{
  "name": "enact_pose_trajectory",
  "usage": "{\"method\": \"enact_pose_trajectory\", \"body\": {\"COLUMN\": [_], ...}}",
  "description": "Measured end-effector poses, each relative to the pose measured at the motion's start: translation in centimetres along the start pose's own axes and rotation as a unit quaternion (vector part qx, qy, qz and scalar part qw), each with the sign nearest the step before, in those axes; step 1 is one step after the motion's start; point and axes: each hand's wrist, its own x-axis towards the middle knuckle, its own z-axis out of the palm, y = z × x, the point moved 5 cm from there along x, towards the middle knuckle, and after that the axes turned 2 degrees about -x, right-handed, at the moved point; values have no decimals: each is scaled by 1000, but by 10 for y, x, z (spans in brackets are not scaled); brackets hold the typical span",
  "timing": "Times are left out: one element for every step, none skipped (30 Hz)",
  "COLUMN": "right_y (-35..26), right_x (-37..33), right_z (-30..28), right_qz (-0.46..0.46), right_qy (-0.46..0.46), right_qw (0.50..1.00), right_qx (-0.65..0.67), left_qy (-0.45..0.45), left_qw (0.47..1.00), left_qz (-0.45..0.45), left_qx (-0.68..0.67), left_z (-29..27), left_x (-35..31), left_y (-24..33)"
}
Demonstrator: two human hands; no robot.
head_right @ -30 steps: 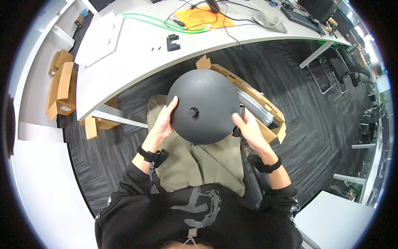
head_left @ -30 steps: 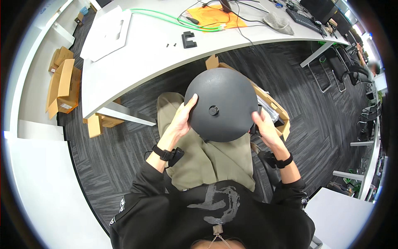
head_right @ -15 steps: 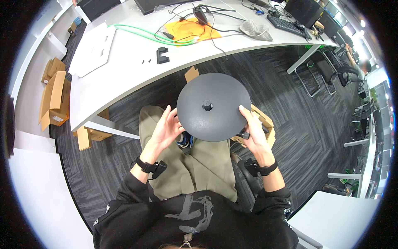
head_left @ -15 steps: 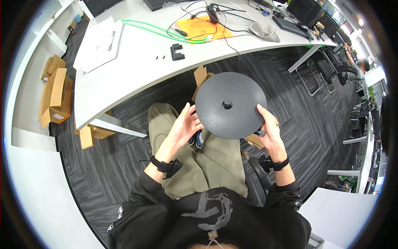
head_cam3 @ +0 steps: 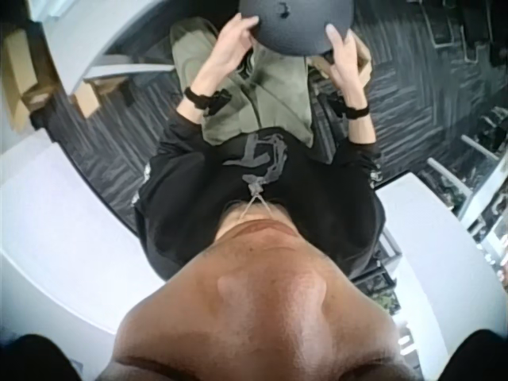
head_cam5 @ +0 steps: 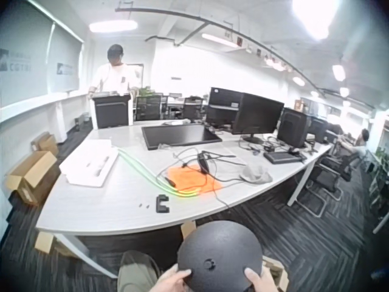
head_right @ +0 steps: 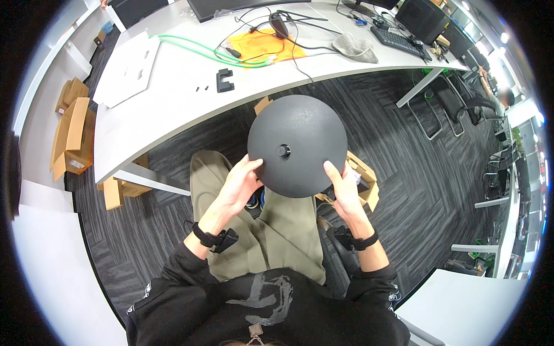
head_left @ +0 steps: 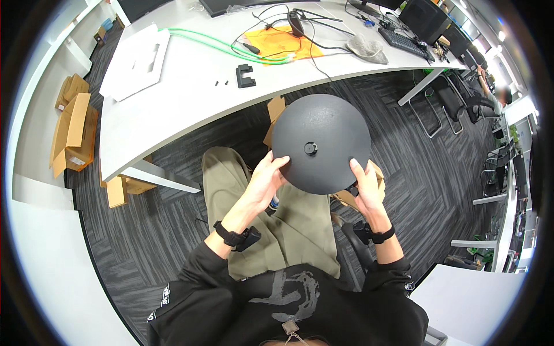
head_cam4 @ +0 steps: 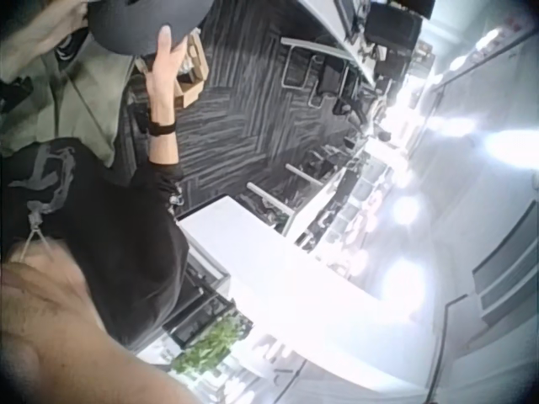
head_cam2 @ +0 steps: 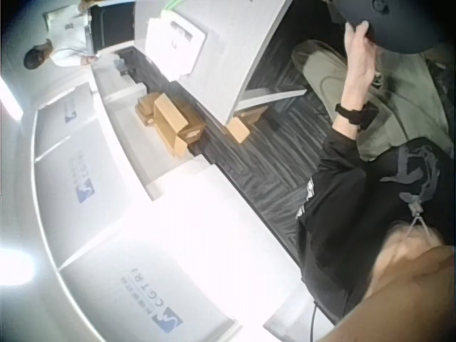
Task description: Assemble a computer monitor stand by joining the base and the neck.
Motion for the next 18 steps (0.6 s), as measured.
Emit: {"method": "enact_pose_trajectory", "body": {"right_y": [-1,-6,-11,-17,-19,-24,-28,-28,-28,-27,-25,-24,-23,-22,-22,-17,-12,-10], "right_x": [-1,-3,-5,-8,-7,-8,-9,-10,-10,-9,-9,-8,-7,-6,-6,-3,-1,-1], "right_z": [2,1,1,0,0,2,4,5,5,4,4,2,0,-2,-4,-5,-6,-6], "right_qz": [-9,-52,-92,-114,-110,-143,-172,-176,-180,-174,-170,-167,-164,-161,-161,-108,-40,14], "right_qy": [-15,-13,-8,-3,-6,-13,-20,-40,-33,-27,-33,-19,-14,-15,-10,-36,-44,-56], "right_qw": [1000,998,994,984,985,977,968,973,969,970,974,971,968,968,965,986,997,997], "right_qx": [0,-32,-63,-140,-132,-156,-179,-146,-167,-169,-146,-169,-189,-193,-207,-119,-39,-56], "left_qy": [23,68,66,65,63,62,61,43,27,17,16,16,17,18,12,6,6,-22], "left_qw": [998,995,995,995,995,994,993,994,995,995,995,995,995,995,993,989,989,996], "left_qz": [14,10,16,25,35,26,36,39,33,41,48,53,53,55,67,80,83,51], "left_qx": [49,77,74,74,75,91,92,92,94,86,86,82,79,80,100,121,121,70], "left_z": [-2,-7,-6,-6,-6,-6,-6,-4,-2,-1,0,0,-1,-2,-3,-6,-10,-15], "left_x": [0,0,0,0,2,4,6,6,7,7,8,8,8,8,7,7,5,1], "left_y": [-1,-2,-2,-2,0,0,2,2,2,3,5,6,7,9,13,18,22,23]}}
